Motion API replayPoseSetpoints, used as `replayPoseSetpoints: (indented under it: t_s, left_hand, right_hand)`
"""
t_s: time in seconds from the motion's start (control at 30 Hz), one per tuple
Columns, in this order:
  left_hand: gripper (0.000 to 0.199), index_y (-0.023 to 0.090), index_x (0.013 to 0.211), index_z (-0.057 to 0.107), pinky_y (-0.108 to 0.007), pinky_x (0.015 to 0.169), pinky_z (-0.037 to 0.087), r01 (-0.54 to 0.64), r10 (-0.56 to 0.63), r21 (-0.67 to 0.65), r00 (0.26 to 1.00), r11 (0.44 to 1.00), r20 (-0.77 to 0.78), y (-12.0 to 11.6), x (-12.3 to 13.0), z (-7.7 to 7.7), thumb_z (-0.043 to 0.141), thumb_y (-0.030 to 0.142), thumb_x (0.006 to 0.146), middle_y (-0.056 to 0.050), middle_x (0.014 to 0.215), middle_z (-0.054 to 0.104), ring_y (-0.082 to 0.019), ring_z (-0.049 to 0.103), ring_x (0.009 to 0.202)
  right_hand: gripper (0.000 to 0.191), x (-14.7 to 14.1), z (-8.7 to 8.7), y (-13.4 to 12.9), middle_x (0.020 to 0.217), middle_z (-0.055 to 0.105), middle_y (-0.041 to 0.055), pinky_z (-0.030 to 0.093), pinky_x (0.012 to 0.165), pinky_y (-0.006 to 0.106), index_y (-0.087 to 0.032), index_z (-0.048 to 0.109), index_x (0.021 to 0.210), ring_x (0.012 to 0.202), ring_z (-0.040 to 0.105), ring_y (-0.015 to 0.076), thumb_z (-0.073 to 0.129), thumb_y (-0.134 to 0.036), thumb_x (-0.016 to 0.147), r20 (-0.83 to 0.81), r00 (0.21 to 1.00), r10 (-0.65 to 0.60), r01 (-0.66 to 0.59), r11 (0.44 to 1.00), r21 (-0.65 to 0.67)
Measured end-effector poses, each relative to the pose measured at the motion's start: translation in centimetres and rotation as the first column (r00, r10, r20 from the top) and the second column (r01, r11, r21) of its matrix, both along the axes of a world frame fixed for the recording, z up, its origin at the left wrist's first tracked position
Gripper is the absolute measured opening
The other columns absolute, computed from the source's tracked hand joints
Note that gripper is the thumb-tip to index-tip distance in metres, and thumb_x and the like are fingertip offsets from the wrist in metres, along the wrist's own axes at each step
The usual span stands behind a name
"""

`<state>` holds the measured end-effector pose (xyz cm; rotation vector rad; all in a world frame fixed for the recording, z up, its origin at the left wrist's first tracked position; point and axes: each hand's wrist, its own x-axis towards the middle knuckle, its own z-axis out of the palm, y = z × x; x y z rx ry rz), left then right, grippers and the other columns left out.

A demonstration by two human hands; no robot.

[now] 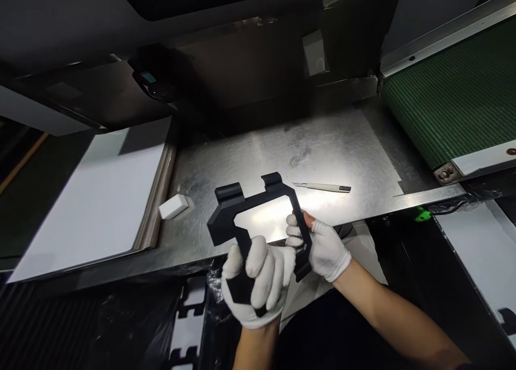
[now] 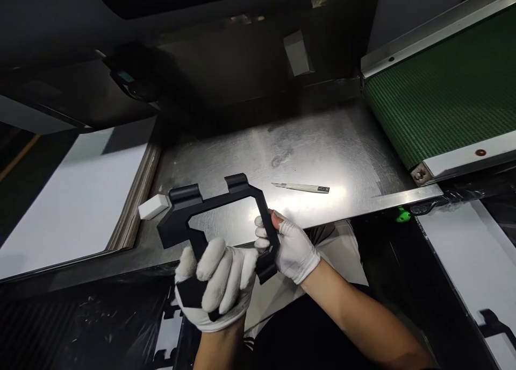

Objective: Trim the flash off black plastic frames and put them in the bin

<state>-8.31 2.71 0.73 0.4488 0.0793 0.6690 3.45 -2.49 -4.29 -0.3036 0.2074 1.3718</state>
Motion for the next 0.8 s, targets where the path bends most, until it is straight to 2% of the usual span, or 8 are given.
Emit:
replayPoseSetpoints:
  t_s: [0.23,0.4,0.5,0.57,0.63,0.7,0.73,0.8]
  left_hand:
    - [0.057,0.024,0.067,0.026,-0.024,0.046,0.024,0.022,-0.022,0.039,1.000,0.999,0.010,-0.6,-0.2,-0.2,0.050,0.045,0.114,0.011,0.030,0.018,-0.009,0.020,0.025]
    - [0.056,0.023,0.068,0.028,-0.025,0.049,0.028,0.024,-0.024,0.049,1.000,0.998,-0.014,-0.7,-0.2,-0.1,0.052,0.046,0.113,0.011,0.031,0.018,-0.009,0.021,0.027]
    - [0.054,0.023,0.068,0.030,-0.025,0.047,0.026,0.015,-0.015,0.065,1.000,0.998,-0.013,-0.6,-0.3,-0.1,0.050,0.046,0.113,0.010,0.033,0.018,-0.010,0.022,0.028]
    - [0.052,0.023,0.069,0.036,-0.026,0.045,0.024,0.029,-0.026,0.094,0.999,0.995,-0.036,-0.5,-0.4,-0.1,0.049,0.048,0.113,0.009,0.034,0.020,-0.011,0.024,0.029]
    - [0.048,0.023,0.073,0.047,-0.027,0.044,0.023,0.069,-0.060,0.120,0.995,0.990,-0.077,-0.7,-0.3,0.0,0.048,0.049,0.113,0.008,0.037,0.025,-0.012,0.025,0.032]
    - [0.046,0.022,0.077,0.056,-0.027,0.046,0.029,0.133,-0.110,0.148,0.982,0.980,-0.152,-1.2,0.0,0.1,0.048,0.050,0.113,0.007,0.039,0.032,-0.013,0.026,0.036]
    - [0.046,0.022,0.079,0.061,-0.027,0.048,0.033,0.173,-0.136,0.170,0.969,0.970,-0.208,-1.6,0.3,0.2,0.049,0.051,0.113,0.006,0.040,0.036,-0.013,0.028,0.037]
    - [0.049,0.021,0.079,0.065,-0.028,0.054,0.042,0.289,-0.191,0.226,0.907,0.930,-0.374,-2.7,1.0,0.0,0.051,0.054,0.112,0.004,0.042,0.043,-0.014,0.034,0.040]
  right_hand:
    - [0.035,0.0,0.1,-0.1,0.078,0.037,-0.0042,0.036,0.055,0.017,-0.020,0.057,0.088,0.066,0.028,0.0114,0.090,-0.030,0.091,0.126,0.992,-0.015,0.010,0.999,0.040]
    - [0.049,0.0,0.4,-1.1,0.083,0.050,-0.0017,0.040,0.062,0.022,-0.021,0.059,0.092,0.069,0.039,0.0122,0.091,-0.057,0.088,0.416,0.909,0.003,0.054,0.991,-0.126]
    - [0.045,0.4,0.6,-2.5,0.081,0.052,-0.0032,0.042,0.067,0.024,-0.022,0.062,0.099,0.071,0.045,0.0130,0.088,-0.057,0.090,0.682,0.731,-0.020,0.264,0.930,-0.256]
    - [0.041,0.8,0.9,-3.8,0.077,0.051,-0.0054,0.040,0.063,0.024,-0.023,0.062,0.100,0.066,0.044,0.0121,0.087,-0.055,0.091,0.798,0.602,-0.020,0.393,0.878,-0.274]
    - [0.042,1.3,1.6,-5.3,0.067,0.049,-0.0067,0.037,0.058,0.025,-0.022,0.063,0.094,0.058,0.040,0.0118,0.079,-0.061,0.098,0.862,0.507,0.021,0.407,0.875,-0.260]
    - [0.051,1.7,2.8,-6.8,0.060,0.049,-0.0053,0.039,0.057,0.028,-0.021,0.068,0.090,0.054,0.043,0.0134,0.066,-0.070,0.106,0.920,0.384,0.081,0.371,0.899,-0.234]
    - [0.057,1.9,3.6,-7.5,0.063,0.055,-0.0022,0.044,0.061,0.030,-0.021,0.072,0.093,0.058,0.050,0.0157,0.059,-0.075,0.107,0.950,0.295,0.099,0.360,0.910,-0.207]
    - [0.067,2.3,5.0,-8.9,0.090,0.070,0.0070,0.054,0.078,0.037,-0.022,0.078,0.109,0.082,0.067,0.0227,0.049,-0.082,0.108,0.989,0.112,0.096,0.335,0.933,-0.128]
